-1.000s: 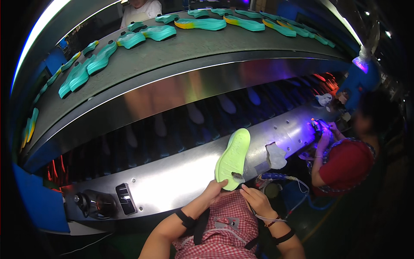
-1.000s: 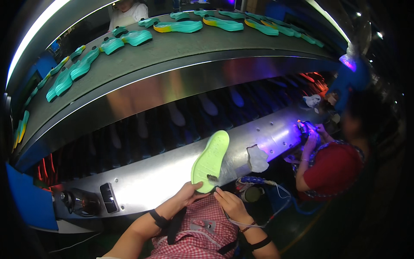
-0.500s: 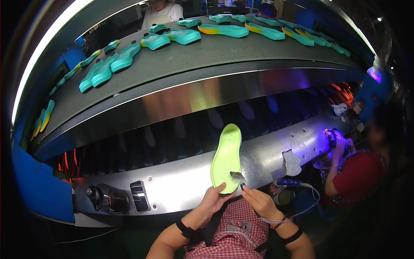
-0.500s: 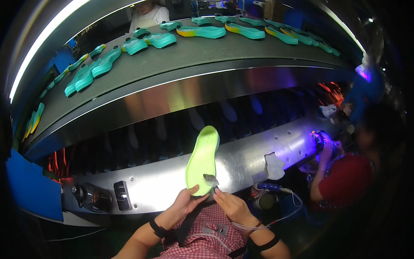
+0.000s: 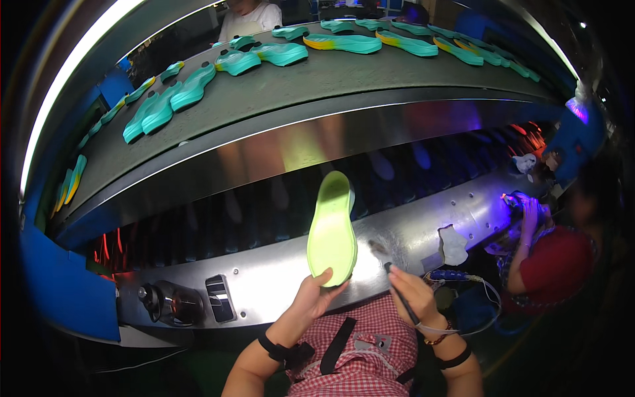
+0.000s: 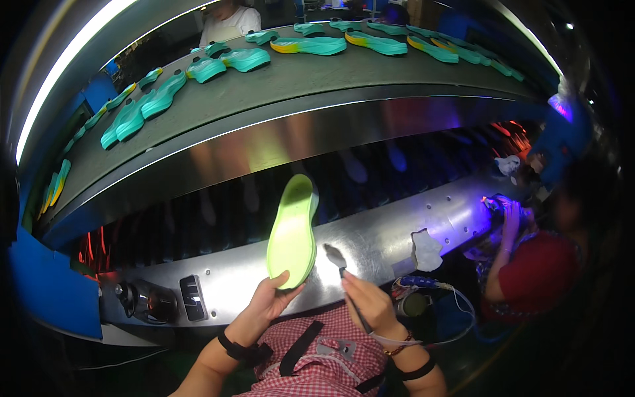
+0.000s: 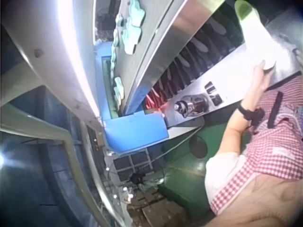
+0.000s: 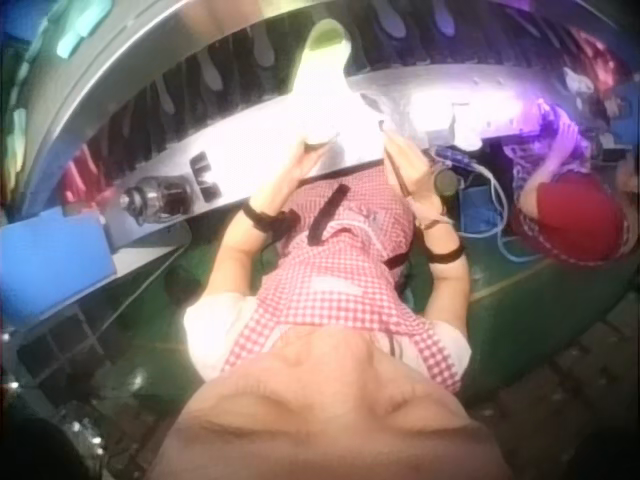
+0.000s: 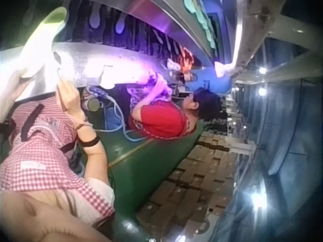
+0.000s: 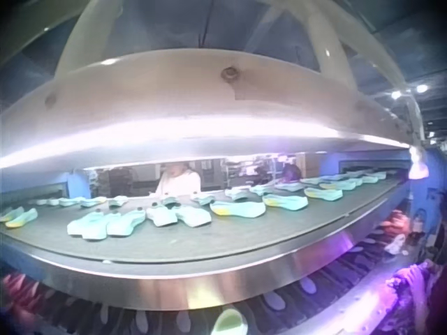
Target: Apply adhesive or primer to shoe sole components using a brush and place them on a conveyor belt.
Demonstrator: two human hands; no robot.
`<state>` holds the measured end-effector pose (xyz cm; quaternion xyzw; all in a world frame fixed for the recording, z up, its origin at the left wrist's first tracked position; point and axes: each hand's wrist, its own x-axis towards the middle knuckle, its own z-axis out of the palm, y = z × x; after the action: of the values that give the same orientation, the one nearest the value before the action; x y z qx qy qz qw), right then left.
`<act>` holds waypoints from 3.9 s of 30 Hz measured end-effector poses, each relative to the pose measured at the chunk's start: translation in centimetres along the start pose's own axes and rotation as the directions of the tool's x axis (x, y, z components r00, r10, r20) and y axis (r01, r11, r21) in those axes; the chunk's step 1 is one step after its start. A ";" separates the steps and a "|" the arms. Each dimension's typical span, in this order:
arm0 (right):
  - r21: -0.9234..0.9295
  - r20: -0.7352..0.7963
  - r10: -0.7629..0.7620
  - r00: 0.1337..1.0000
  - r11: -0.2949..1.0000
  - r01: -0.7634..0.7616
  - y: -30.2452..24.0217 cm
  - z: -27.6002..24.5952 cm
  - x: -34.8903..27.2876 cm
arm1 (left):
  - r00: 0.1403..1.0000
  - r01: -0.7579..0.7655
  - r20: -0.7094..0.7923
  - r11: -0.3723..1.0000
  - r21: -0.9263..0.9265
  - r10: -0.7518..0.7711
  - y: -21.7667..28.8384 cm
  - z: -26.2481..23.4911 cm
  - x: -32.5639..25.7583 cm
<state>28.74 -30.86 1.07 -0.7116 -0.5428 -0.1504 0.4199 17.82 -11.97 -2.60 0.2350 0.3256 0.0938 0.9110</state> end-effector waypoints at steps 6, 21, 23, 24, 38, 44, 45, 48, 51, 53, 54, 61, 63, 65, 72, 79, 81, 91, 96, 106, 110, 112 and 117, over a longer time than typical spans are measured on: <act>-0.053 0.212 -0.182 0.960 0.979 0.197 -1.8 1.3 0.4 | 1.000 -0.008 0.006 1.000 -0.020 0.008 -0.9 0.3 -0.5; 0.911 0.228 0.658 0.718 0.117 -0.396 0.2 -1.6 -0.6 | 0.998 -0.061 -0.008 0.998 0.005 0.061 1.4 0.1 -1.4; 0.934 0.269 0.663 0.699 -0.001 -0.358 0.4 -1.3 -0.8 | 0.999 -0.004 -0.035 1.000 0.023 0.005 1.0 0.0 -1.6; 0.939 0.321 0.656 0.683 -0.128 -0.319 0.5 -1.3 -0.9 | 0.999 0.006 -0.033 1.000 0.027 -0.005 0.8 -0.1 -1.6; 0.501 0.044 0.295 0.954 0.820 -0.277 -2.3 -2.1 0.7 | 0.993 0.013 0.107 0.957 0.290 -0.046 0.7 -0.3 -3.3; -0.039 0.159 -0.271 0.949 0.959 0.280 -3.2 -2.2 1.6 | 0.979 -0.074 0.203 0.922 0.381 -0.005 0.7 -1.5 -3.3; -0.041 0.158 -0.270 0.950 0.959 0.280 -3.3 -2.2 1.7 | 0.976 -0.096 0.219 0.909 0.406 0.006 0.8 -1.6 -3.4; -0.047 0.150 -0.273 0.950 0.958 0.282 -3.2 -2.1 1.7 | 0.970 -0.128 0.241 0.877 0.463 0.014 1.0 -1.6 -3.6; -0.087 0.185 -0.290 0.939 0.947 0.309 -2.8 -2.2 1.6 | 0.963 -0.152 0.269 0.848 0.507 0.011 1.2 -1.8 -3.7; -0.105 0.190 -0.296 0.936 0.942 0.319 -2.7 -2.2 1.5 | 0.958 -0.176 0.288 0.820 0.545 0.014 1.2 -1.9 -3.7; -0.106 0.191 -0.295 0.936 0.942 0.318 -2.7 -2.3 1.5 | 0.952 -0.201 0.304 0.789 0.580 0.019 1.2 -1.9 -3.7; 0.003 0.118 -0.166 0.979 0.986 0.167 -2.3 -1.8 1.1 | 0.949 -0.180 0.316 0.789 0.588 -0.019 0.4 -2.2 -2.9; 0.124 0.045 -0.027 0.999 0.992 0.021 -2.0 -1.7 0.7 | 0.944 -0.186 0.329 0.799 0.572 -0.016 0.2 -2.3 -2.8; 0.504 0.087 0.304 0.949 0.808 -0.305 -1.5 -1.9 0.6 | 0.947 -0.176 0.321 0.795 0.580 -0.025 0.2 -2.1 -2.9; 0.600 0.371 0.486 0.791 0.525 -0.604 0.1 -0.3 0.1 | 0.951 -0.115 0.289 0.744 0.659 -0.108 0.4 -2.3 -3.3; 0.473 0.271 0.314 0.910 0.780 -0.410 1.4 1.3 -0.4 | 0.964 -0.087 0.245 0.743 0.664 -0.106 -0.5 -3.2 -2.6; 0.469 0.280 0.308 0.909 0.782 -0.410 2.2 1.1 -0.2 | 0.964 -0.086 0.238 0.718 0.691 -0.114 -0.5 -3.5 -2.1; 0.765 -0.028 0.570 0.821 0.541 -0.349 1.7 -3.6 1.5 | 0.939 0.041 0.213 0.703 0.710 -0.269 -3.2 -2.8 1.9; 0.907 -0.146 0.731 0.666 0.369 -0.206 2.1 -3.1 -0.3 | 0.881 0.235 0.293 0.880 0.412 -0.372 -10.8 1.0 9.4; 0.986 0.125 0.738 0.664 -0.021 -0.163 6.7 -4.7 -3.7 | 0.671 -0.735 0.709 0.067 0.675 0.217 15.7 7.8 -5.9; 0.963 0.267 0.800 0.538 -0.235 -0.129 10.8 -1.4 -5.6 | 0.345 -0.558 0.673 -0.434 0.707 0.654 27.9 9.4 -7.9; 0.970 0.244 0.817 0.523 -0.210 -0.125 10.4 -0.2 -4.2 | 0.343 -0.240 0.687 -0.647 0.723 0.641 33.7 9.3 -6.7; 0.950 0.311 0.793 0.524 -0.278 -0.143 10.9 1.1 -3.0 | 0.610 0.300 0.463 -0.728 0.617 0.643 42.2 9.9 -1.9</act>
<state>37.16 -32.64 -6.33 -0.3022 0.0023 0.2921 0.9074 21.95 20.62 25.82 0.9311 0.3291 0.1226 -0.0988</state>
